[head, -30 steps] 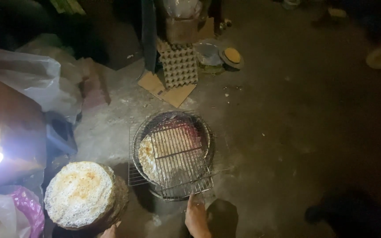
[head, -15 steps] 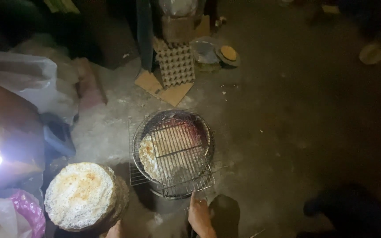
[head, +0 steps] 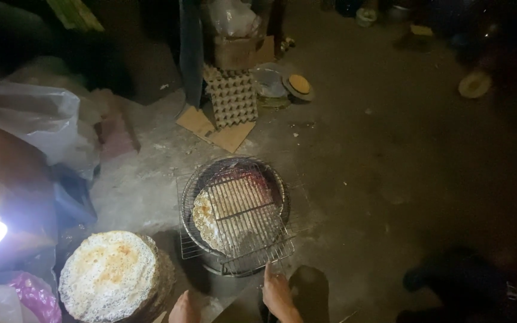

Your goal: Grilling a large rice cracker over a charcoal stove, flipping and rotating it frequently by hand to ensure even cooking and expansion.

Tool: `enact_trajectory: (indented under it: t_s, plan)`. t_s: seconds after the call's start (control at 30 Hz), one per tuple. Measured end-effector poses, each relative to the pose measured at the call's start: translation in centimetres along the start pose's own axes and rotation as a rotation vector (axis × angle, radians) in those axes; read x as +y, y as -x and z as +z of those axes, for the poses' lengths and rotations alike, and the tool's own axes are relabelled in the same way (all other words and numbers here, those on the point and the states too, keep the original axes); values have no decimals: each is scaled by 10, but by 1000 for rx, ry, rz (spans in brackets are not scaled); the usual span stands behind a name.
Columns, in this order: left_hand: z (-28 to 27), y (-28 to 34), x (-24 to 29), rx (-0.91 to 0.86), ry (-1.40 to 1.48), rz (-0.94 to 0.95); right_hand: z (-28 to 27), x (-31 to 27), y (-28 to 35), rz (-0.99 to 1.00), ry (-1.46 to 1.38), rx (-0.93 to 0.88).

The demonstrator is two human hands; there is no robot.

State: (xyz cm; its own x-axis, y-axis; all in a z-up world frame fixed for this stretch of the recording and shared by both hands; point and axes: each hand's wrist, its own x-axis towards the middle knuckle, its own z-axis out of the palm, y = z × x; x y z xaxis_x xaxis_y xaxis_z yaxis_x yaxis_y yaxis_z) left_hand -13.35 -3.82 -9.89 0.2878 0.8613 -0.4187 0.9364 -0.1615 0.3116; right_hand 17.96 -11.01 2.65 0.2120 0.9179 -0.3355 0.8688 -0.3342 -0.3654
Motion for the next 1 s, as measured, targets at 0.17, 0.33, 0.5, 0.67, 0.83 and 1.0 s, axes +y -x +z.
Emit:
enact_trajectory:
  t_s: [0.17,0.33,0.5,0.67,0.83,1.0]
  plan:
    - [-64,-28,81,231,-112,45,0,-2,0,-9,-23,2]
    - [-94,-28,109,379,-164,267,17,6,-8,0,79,28]
    - [-107,-36,133,499,-235,368,4,-4,-5,17,7,-15]
    - [-105,-47,144,628,-235,422,2,-6,-1,8,-8,23]
    - [-106,-56,148,656,-282,425,6,-4,-3,25,52,-23]
    - [-95,-71,145,716,-324,437,-6,-10,0,52,-15,-59]
